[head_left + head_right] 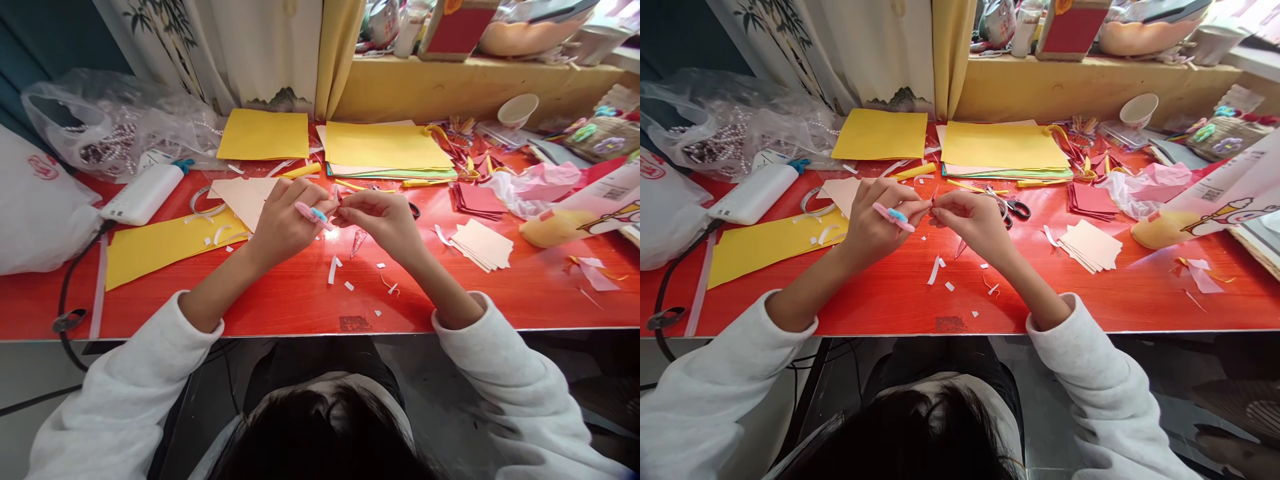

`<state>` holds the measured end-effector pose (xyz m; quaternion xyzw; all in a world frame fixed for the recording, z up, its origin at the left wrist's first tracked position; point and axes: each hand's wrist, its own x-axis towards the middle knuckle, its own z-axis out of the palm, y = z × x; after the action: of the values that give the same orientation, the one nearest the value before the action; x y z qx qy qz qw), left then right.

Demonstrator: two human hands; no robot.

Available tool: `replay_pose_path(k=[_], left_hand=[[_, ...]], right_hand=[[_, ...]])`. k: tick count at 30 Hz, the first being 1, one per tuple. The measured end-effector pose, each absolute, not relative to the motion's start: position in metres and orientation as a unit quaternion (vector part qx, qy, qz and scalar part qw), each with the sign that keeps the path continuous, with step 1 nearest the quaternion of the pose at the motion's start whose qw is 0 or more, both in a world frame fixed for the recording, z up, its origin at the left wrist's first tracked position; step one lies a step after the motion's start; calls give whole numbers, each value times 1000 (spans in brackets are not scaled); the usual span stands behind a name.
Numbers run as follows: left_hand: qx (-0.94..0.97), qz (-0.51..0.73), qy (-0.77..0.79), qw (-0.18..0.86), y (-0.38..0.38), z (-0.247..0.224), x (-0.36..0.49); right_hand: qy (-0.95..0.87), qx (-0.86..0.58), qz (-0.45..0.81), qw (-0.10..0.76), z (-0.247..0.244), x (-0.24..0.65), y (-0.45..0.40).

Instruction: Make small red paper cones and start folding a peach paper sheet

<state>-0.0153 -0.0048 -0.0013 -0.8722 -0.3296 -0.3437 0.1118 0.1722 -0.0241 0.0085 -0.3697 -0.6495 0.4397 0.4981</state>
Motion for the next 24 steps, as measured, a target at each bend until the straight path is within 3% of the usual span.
replay_pose_path(k=[16,24], left_hand=[[-849,-377,-338,150,-4,-7,-10],[-848,-394,-339,100,-3,-5,-10]], right_hand=[[-687,-375,386,489,5,174,-23],[-729,-393,302,472,4,176,-22]])
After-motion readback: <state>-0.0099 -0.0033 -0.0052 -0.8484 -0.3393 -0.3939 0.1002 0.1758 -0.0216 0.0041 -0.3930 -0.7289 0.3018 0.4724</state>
